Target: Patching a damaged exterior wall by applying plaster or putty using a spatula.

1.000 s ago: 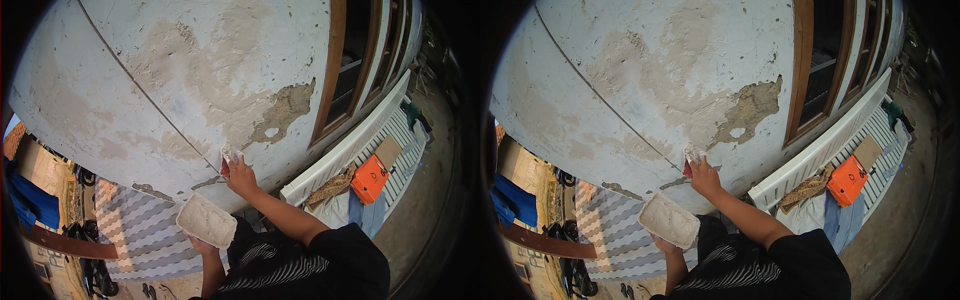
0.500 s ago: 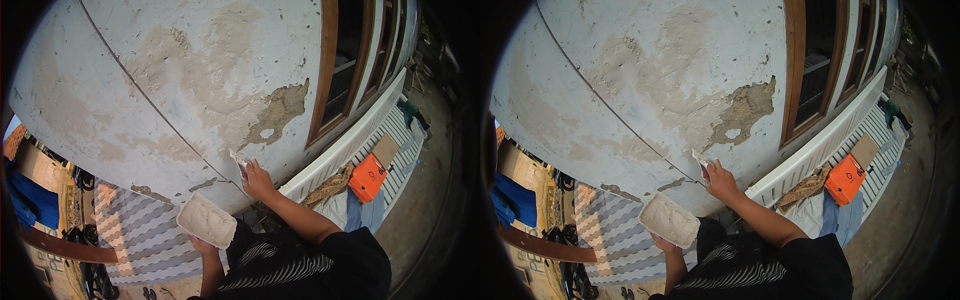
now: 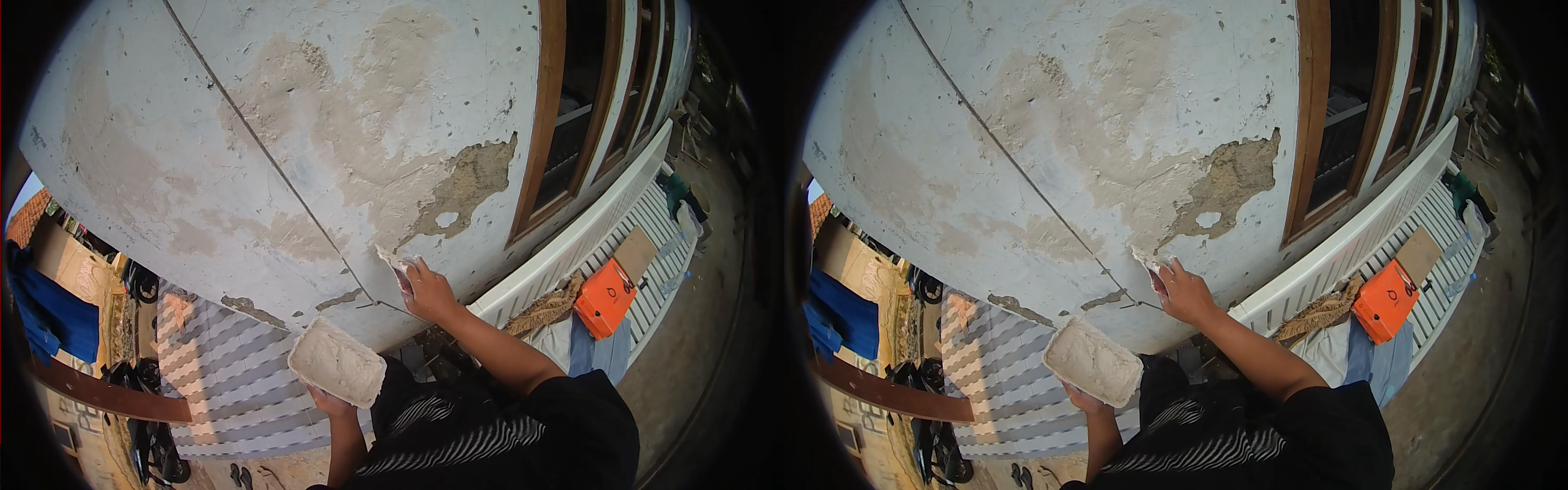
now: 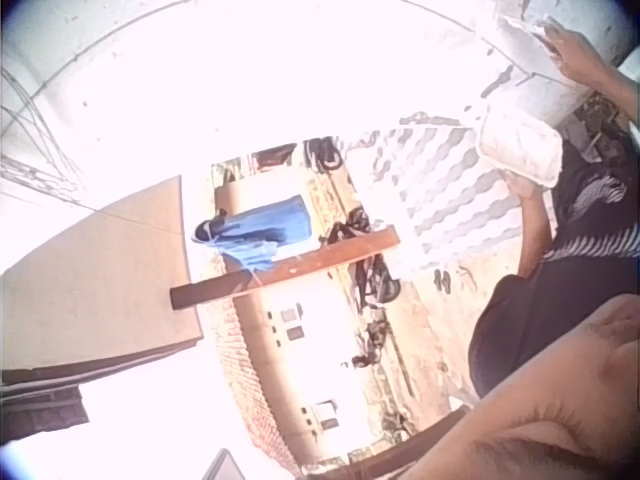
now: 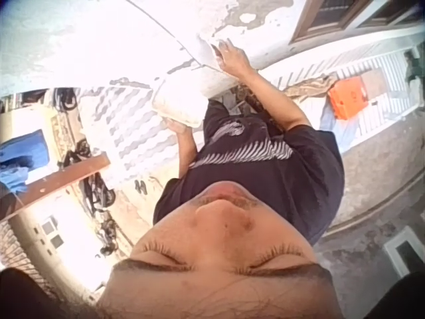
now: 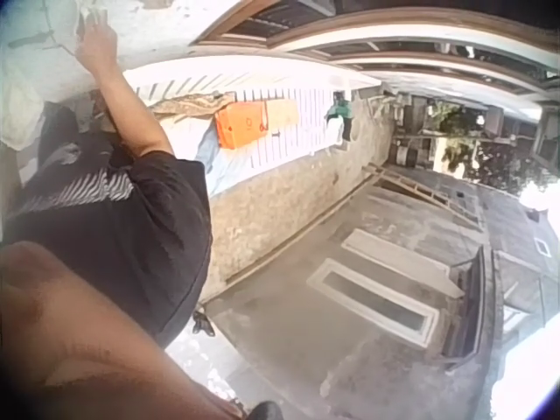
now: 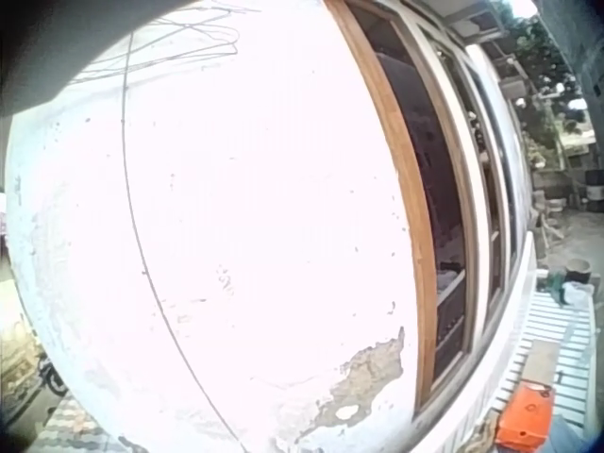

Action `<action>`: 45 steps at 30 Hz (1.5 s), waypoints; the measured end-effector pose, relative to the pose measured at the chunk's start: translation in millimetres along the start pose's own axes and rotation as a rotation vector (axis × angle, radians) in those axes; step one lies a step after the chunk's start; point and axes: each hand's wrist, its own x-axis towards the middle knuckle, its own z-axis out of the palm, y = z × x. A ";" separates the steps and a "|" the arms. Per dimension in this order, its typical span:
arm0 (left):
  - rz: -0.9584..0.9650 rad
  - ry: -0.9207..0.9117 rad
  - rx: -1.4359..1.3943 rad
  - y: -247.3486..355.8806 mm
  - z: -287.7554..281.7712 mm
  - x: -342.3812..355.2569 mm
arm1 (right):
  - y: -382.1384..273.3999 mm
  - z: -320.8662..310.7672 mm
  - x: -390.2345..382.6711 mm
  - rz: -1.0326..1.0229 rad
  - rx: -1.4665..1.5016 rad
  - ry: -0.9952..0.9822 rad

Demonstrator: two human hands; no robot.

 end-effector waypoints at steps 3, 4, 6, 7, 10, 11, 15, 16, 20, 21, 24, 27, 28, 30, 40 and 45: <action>-0.035 0.003 -0.125 -0.2 1.7 2.5 | -2.6 -14.5 9.1 0.004 0.024 0.099; -0.027 -0.052 -0.081 0.1 2.8 3.3 | -3.5 -18.4 13.1 0.037 0.047 0.108; -0.040 -0.023 -0.064 -1.7 2.6 4.8 | -4.4 -22.6 19.0 0.072 0.069 0.119; -0.050 0.008 -0.045 -2.2 3.1 5.5 | -4.7 -23.9 21.2 0.084 0.084 0.122; -0.050 -0.030 -0.051 -1.7 12.4 6.0 | 1.2 -22.9 21.2 0.090 0.133 0.143; -0.050 -0.032 -0.051 -2.8 12.6 6.6 | 5.2 -23.4 19.9 0.084 0.168 0.161; -0.056 0.010 -0.087 -3.3 0.0 3.0 | 6.6 -63.4 12.7 0.304 1.031 -0.039; -0.056 -0.009 -0.052 -4.2 -4.3 2.4 | 13.0 -64.5 9.0 0.306 1.030 -0.042; -0.038 -0.097 -0.016 -11.1 -8.3 5.5 | 53.4 -51.5 -16.3 0.243 1.025 -0.051; -0.027 -0.134 0.026 -12.4 -1.0 7.8 | 53.0 -52.6 -19.3 0.233 0.996 -0.074; -0.061 -0.116 0.039 -24.6 8.9 14.9 | 37.7 -69.3 -18.3 0.198 0.756 -0.099; -0.153 -0.127 -0.040 -23.7 46.4 25.5 | 28.5 -79.9 -19.2 0.157 0.462 -0.077; -0.193 -0.184 -0.083 -21.7 60.7 28.2 | 24.3 -82.6 -19.5 0.136 0.385 -0.060; -0.279 -0.213 -0.194 -27.2 71.8 30.1 | 7.6 -94.7 -21.7 0.096 0.337 -0.057; -0.476 -0.068 -0.262 -42.4 91.9 42.5 | 0.7 -116.5 -28.4 0.051 0.431 -0.067; -0.442 -0.049 -0.351 -38.9 94.1 44.3 | 2.9 -115.1 -27.4 0.054 0.383 -0.107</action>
